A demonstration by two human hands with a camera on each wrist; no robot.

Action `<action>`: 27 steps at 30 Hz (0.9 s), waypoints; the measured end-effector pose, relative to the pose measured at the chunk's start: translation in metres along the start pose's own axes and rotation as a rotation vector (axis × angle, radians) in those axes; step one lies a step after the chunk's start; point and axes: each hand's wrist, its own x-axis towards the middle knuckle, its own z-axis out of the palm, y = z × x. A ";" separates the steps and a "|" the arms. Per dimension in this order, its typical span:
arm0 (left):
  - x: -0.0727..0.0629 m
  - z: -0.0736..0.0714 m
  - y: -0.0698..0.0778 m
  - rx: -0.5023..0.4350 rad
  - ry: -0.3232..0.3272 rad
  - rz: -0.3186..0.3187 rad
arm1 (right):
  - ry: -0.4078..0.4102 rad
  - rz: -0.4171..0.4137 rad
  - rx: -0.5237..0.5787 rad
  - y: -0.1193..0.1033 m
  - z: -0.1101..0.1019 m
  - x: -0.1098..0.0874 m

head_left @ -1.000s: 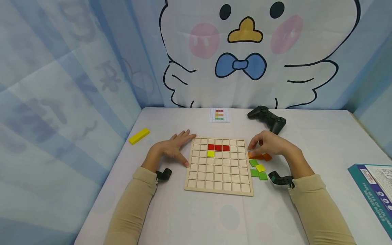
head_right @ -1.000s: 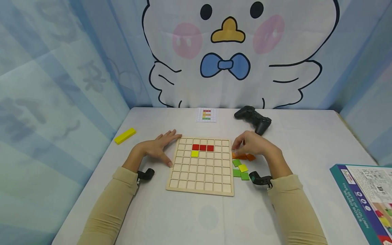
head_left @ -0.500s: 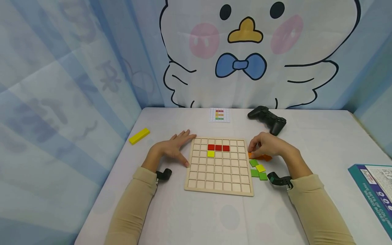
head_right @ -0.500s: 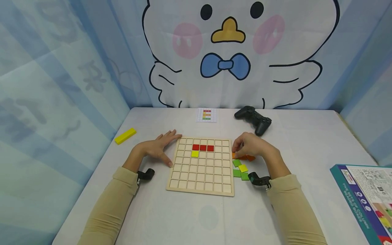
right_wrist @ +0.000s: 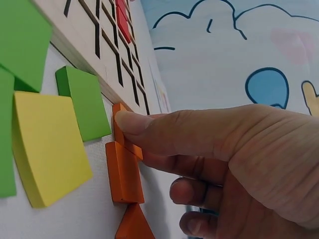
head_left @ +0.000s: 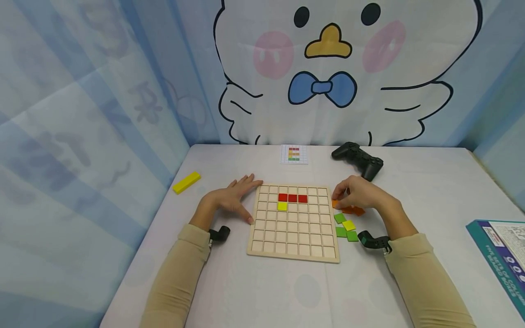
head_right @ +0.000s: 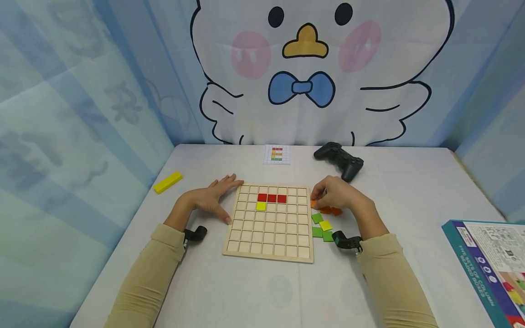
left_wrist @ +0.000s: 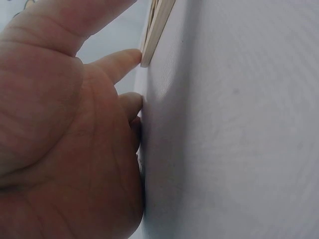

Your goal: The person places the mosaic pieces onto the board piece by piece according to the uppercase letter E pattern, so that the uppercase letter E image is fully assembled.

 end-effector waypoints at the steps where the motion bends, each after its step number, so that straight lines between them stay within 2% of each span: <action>1: 0.000 0.000 0.000 0.000 0.001 0.000 | -0.004 -0.004 0.003 0.000 0.000 0.000; 27: 0.002 0.001 -0.004 -0.010 0.000 0.014 | 0.020 -0.096 0.014 -0.005 -0.001 -0.002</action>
